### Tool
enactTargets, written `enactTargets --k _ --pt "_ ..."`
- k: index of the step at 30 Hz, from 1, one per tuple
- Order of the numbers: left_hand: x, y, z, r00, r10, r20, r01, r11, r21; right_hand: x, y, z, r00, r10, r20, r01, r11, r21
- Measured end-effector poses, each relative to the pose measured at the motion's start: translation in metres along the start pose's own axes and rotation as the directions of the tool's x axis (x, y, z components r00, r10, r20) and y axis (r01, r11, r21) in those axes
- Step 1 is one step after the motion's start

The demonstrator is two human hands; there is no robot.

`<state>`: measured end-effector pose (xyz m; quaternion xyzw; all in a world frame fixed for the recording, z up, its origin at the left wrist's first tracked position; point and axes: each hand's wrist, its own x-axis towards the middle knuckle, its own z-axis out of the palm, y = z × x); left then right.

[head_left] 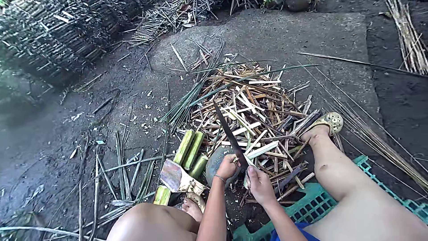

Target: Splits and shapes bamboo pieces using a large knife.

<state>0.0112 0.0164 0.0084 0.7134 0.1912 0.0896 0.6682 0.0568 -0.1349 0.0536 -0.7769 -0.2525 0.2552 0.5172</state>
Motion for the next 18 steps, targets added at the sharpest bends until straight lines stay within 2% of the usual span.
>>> enactTargets --k 3,7,10,12,13,15,17,18 --pt "-0.003 0.005 0.001 0.999 0.041 -0.013 -0.041 0.999 -0.012 -0.003 -0.01 -0.004 1.0 -0.002 0.012 0.002 1.0 -0.016" --pt "-0.004 0.0 0.005 0.999 0.048 -0.017 -0.049 0.997 -0.066 -0.006 -0.019 -0.002 1.0 -0.005 -0.01 0.004 0.989 -0.146" --pt "-0.001 -0.001 0.002 0.997 0.037 -0.062 -0.041 0.997 -0.061 0.005 -0.026 -0.004 0.999 0.041 0.03 -0.037 0.992 -0.119" --pt "-0.008 0.009 -0.013 0.998 0.048 -0.028 -0.05 0.998 -0.041 0.003 -0.036 -0.013 1.0 0.016 0.018 -0.015 0.996 -0.082" --pt "-0.011 0.01 -0.02 0.994 0.072 -0.08 -0.077 0.996 -0.051 0.002 -0.041 -0.017 0.999 -0.032 -0.017 0.032 0.998 -0.051" --pt "-0.018 0.004 -0.032 0.938 0.047 -0.344 -0.104 0.983 -0.15 -0.003 -0.045 -0.021 0.993 -0.087 -0.081 0.087 0.996 -0.01" --pt "-0.019 -0.002 -0.041 0.799 -0.03 -0.6 -0.161 0.952 -0.261 0.001 -0.037 -0.016 0.997 -0.028 -0.07 0.023 0.998 -0.066" --pt "-0.018 -0.002 -0.045 0.741 -0.061 -0.669 -0.197 0.932 -0.303 0.007 -0.03 -0.012 0.998 0.066 -0.012 -0.067 0.994 -0.091"
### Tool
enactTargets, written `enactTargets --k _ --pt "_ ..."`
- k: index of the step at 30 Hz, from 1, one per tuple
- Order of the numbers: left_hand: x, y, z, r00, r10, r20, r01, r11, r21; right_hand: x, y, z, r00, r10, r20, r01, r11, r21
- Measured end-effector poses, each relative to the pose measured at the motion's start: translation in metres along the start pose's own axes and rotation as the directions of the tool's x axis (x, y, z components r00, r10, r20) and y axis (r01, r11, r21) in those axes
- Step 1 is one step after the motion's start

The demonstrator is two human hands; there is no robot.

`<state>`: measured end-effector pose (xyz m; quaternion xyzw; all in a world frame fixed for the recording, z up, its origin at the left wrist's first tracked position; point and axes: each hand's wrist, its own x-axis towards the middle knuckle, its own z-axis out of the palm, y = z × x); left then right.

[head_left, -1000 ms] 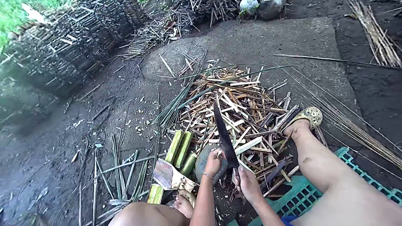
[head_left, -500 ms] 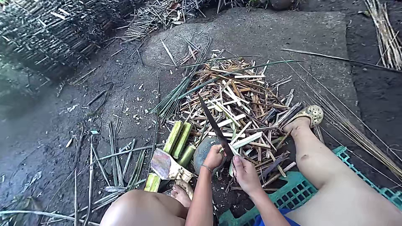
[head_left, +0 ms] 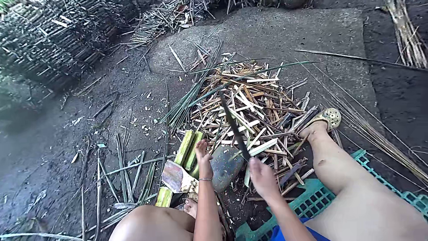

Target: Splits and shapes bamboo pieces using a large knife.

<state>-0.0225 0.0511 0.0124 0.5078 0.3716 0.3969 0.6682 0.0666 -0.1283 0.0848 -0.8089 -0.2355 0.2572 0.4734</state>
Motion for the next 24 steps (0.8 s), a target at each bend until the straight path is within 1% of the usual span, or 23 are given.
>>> enactTargets --k 1,2,4,5,6,8,9,10,11,12,13,14,15,16,17,19,21,22,23,24 --pt "0.003 0.001 -0.001 0.998 -0.002 -0.055 0.0 0.999 -0.042 0.009 0.006 0.005 0.994 0.089 0.065 -0.087 0.996 -0.027" --pt "0.004 0.002 0.0 0.997 -0.006 -0.077 0.0 0.998 -0.068 0.018 0.01 0.008 0.984 0.145 0.102 -0.14 0.989 -0.051" --pt "0.003 0.005 0.002 0.997 -0.017 -0.073 0.009 0.995 -0.098 0.027 0.004 0.003 0.976 0.164 0.141 -0.159 0.986 -0.043" --pt "0.002 0.007 0.002 0.997 -0.018 -0.073 0.01 0.994 -0.108 0.023 -0.003 -0.002 0.984 0.122 0.131 -0.121 0.993 -0.012" --pt "0.001 0.007 0.002 0.997 -0.023 -0.076 0.013 0.992 -0.123 0.017 -0.009 -0.005 0.995 0.044 0.084 -0.046 0.998 0.031" --pt "-0.002 0.005 0.005 0.993 -0.056 -0.108 0.04 0.989 -0.145 0.005 -0.01 -0.003 0.99 -0.123 -0.065 0.129 0.987 0.097" --pt "-0.004 0.004 0.006 0.987 -0.089 -0.134 0.07 0.988 -0.141 0.001 -0.004 0.003 0.982 -0.153 -0.111 0.164 0.982 0.096" --pt "-0.006 0.004 0.009 0.98 -0.124 -0.155 0.104 0.986 -0.128 0.0 0.006 0.009 0.986 -0.131 -0.108 0.137 0.989 0.052" --pt "-0.006 0.004 0.011 0.976 -0.15 -0.161 0.132 0.985 -0.115 0.002 0.017 0.015 0.999 -0.038 -0.036 0.037 0.999 -0.011" --pt "-0.007 0.004 0.012 0.975 -0.158 -0.155 0.143 0.984 -0.103 0.009 0.027 0.019 0.991 0.106 0.081 -0.099 0.992 -0.083" --pt "-0.007 0.003 0.014 0.979 -0.149 -0.143 0.137 0.986 -0.093 0.018 0.037 0.024 0.958 0.231 0.171 -0.206 0.966 -0.157" --pt "-0.008 0.004 0.016 0.983 -0.133 -0.126 0.122 0.988 -0.09 0.026 0.043 0.028 0.93 0.295 0.217 -0.254 0.947 -0.198" --pt "-0.007 0.005 0.016 0.988 -0.111 -0.112 0.101 0.991 -0.093 0.03 0.041 0.028 0.915 0.319 0.245 -0.273 0.94 -0.205" --pt "-0.006 0.007 0.016 0.992 -0.082 -0.1 0.071 0.992 -0.104 0.03 0.036 0.025 0.915 0.31 0.258 -0.267 0.945 -0.189" --pt "-0.007 0.009 0.015 0.995 -0.045 -0.094 0.034 0.993 -0.115 0.024 0.031 0.022 0.93 0.268 0.252 -0.234 0.96 -0.155" --pt "-0.008 0.013 0.013 0.995 0.043 -0.087 -0.055 0.988 -0.147 0.007 0.028 0.021 0.975 0.125 0.181 -0.12 0.992 -0.037" --pt "-0.008 0.018 0.015 0.989 0.12 -0.088 -0.133 0.978 -0.158 -0.004 0.032 0.021 0.994 0.041 0.1 -0.043 0.999 0.013" --pt "-0.008 0.021 0.016 0.987 0.144 -0.071 -0.152 0.979 -0.138 -0.007 0.039 0.022 0.994 0.047 0.099 -0.047 0.999 -0.005" --pt "-0.007 0.023 0.017 0.986 0.165 -0.037 -0.168 0.981 -0.099 -0.007 0.046 0.022 0.987 0.089 0.134 -0.083 0.996 -0.044" --pt "-0.006 0.025 0.018 0.982 0.187 0.018 -0.186 0.981 -0.05 -0.004 0.055 0.024 0.968 0.161 0.192 -0.145 0.985 -0.096"
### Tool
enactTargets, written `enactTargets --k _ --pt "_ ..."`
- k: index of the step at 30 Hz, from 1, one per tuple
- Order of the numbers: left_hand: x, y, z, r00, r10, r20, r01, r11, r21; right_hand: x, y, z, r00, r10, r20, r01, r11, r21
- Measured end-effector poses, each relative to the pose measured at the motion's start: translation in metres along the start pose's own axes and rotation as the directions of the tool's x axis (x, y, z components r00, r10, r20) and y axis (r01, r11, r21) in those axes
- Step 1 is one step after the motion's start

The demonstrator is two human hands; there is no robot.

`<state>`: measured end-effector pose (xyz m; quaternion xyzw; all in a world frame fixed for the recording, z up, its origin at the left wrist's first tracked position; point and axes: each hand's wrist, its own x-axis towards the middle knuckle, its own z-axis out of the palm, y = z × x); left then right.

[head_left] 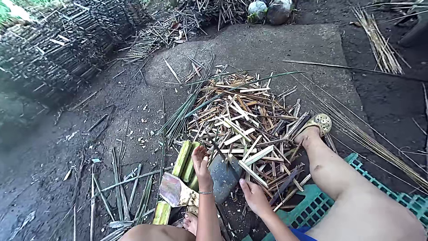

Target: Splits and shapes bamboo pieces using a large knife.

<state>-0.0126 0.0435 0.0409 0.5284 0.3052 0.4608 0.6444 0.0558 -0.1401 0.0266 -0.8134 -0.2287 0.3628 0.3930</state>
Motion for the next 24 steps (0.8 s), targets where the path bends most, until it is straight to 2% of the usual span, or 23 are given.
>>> enactTargets --k 2,4,6,8,12,16,21,24 --pt "0.0 0.001 0.002 0.99 0.012 0.138 -0.027 0.994 0.105 0.011 0.02 0.008 0.99 0.11 0.085 -0.103 0.992 -0.077" --pt "-0.003 0.002 0.005 0.961 -0.049 0.271 -0.006 0.98 0.199 0.013 0.025 0.012 0.988 0.129 0.089 -0.121 0.988 -0.093" --pt "-0.008 0.001 0.012 0.934 -0.084 0.348 -0.022 0.957 0.29 0.01 0.019 0.012 0.987 0.134 0.084 -0.128 0.989 -0.068" --pt "-0.015 0.002 0.021 0.922 -0.032 0.385 -0.118 0.926 0.359 0.007 0.018 0.011 0.992 0.109 0.062 -0.105 0.992 -0.064" --pt "-0.024 0.005 0.037 0.921 0.102 0.376 -0.24 0.908 0.343 -0.009 0.016 0.009 0.997 0.075 -0.02 -0.076 0.995 -0.062" --pt "-0.033 -0.004 0.045 0.931 -0.032 0.363 -0.147 0.877 0.456 -0.008 0.017 0.012 0.984 0.177 0.022 -0.173 0.977 -0.126" --pt "-0.038 -0.019 0.046 0.955 0.097 0.281 -0.205 0.899 0.386 -0.005 0.01 -0.001 0.97 0.22 0.101 -0.198 0.961 -0.192" --pt "-0.043 -0.015 0.051 0.933 0.26 0.247 -0.328 0.897 0.297 -0.021 0.001 -0.006 0.992 0.128 0.016 -0.125 0.983 -0.137"
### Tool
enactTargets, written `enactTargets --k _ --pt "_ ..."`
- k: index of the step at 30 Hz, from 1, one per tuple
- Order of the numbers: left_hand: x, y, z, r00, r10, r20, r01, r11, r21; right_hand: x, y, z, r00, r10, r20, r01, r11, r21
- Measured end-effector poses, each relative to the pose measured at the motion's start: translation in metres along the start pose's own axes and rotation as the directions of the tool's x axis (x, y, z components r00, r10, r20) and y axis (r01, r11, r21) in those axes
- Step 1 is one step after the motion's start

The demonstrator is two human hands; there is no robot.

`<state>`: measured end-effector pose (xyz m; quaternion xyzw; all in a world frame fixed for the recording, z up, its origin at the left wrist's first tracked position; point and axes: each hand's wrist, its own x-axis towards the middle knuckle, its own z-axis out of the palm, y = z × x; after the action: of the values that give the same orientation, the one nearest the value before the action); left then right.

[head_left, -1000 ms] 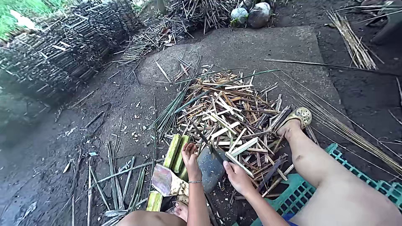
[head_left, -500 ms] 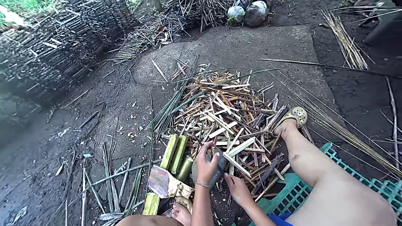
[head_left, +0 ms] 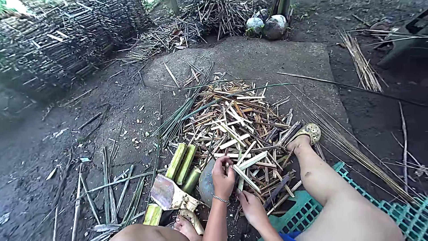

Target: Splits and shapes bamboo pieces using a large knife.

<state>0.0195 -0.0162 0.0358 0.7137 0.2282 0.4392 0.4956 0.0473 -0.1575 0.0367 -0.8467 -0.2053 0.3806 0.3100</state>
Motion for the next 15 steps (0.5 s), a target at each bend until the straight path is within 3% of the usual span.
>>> enactTargets --k 3,6,8,10,13,15 --pt "0.001 0.011 0.003 0.999 0.036 0.032 -0.035 0.999 -0.034 -0.008 0.003 0.006 0.995 -0.037 -0.089 0.039 0.999 0.02" --pt "-0.002 0.003 0.002 0.947 -0.274 0.169 0.263 0.961 0.086 0.012 0.013 0.018 0.995 0.094 0.023 -0.093 0.995 -0.044" --pt "0.0 -0.005 0.004 0.939 -0.328 0.102 0.32 0.944 0.082 0.022 0.007 0.012 0.988 0.128 0.084 -0.12 0.989 -0.087" --pt "-0.003 -0.004 0.0 0.962 -0.27 0.023 0.271 0.962 -0.034 0.014 -0.002 0.0 0.989 0.103 0.107 -0.093 0.992 -0.088" --pt "-0.001 0.012 -0.004 0.998 -0.031 -0.053 0.023 0.99 -0.139 0.0 -0.005 -0.004 1.0 -0.022 -0.001 0.022 0.998 -0.063" --pt "-0.003 0.02 -0.004 0.998 -0.063 -0.008 0.061 0.99 -0.125 0.001 0.003 0.006 1.0 -0.018 -0.023 0.017 0.998 -0.056"
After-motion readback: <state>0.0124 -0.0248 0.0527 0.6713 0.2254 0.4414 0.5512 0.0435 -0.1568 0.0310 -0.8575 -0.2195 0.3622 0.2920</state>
